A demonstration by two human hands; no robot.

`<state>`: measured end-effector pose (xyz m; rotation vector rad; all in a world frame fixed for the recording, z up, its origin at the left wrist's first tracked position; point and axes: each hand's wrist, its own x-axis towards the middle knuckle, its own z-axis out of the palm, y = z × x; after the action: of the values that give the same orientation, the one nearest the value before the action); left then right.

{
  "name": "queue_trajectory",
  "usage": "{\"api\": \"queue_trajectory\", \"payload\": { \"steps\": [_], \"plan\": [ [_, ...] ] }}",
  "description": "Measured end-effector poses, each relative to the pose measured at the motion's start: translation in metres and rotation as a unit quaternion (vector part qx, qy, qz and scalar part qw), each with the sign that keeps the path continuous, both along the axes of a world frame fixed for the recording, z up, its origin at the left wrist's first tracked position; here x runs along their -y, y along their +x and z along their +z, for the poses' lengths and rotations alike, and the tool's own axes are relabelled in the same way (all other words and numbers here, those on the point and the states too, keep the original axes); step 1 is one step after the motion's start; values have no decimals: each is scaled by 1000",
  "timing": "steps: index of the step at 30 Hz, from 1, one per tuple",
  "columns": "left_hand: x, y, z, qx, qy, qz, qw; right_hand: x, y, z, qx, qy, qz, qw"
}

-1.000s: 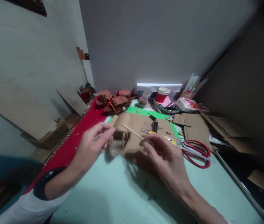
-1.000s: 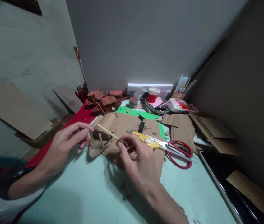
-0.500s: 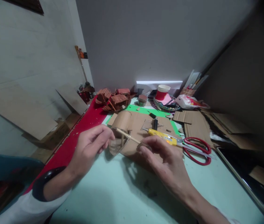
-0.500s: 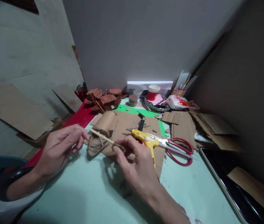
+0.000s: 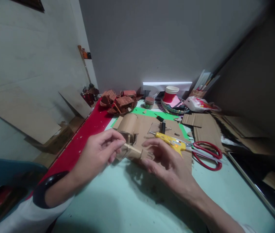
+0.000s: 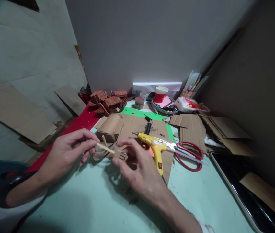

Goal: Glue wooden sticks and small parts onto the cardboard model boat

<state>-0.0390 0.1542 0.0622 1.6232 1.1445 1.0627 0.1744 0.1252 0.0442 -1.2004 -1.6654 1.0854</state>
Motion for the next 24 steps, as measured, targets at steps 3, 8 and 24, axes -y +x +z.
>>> {"api": "queue_trajectory", "payload": {
  "steps": [3,8,24],
  "plan": [
    [-1,-1,1,-6,-15,-6,1000,1,1,-3,26,27,10,999],
    [-4,-8,2,-61,-47,-35,996,-1,1,-8,67,50,11,996],
    [-10,-8,-5,-110,-49,-30,992,-8,-2,-10,130,61,-8,990]
  ]
}}
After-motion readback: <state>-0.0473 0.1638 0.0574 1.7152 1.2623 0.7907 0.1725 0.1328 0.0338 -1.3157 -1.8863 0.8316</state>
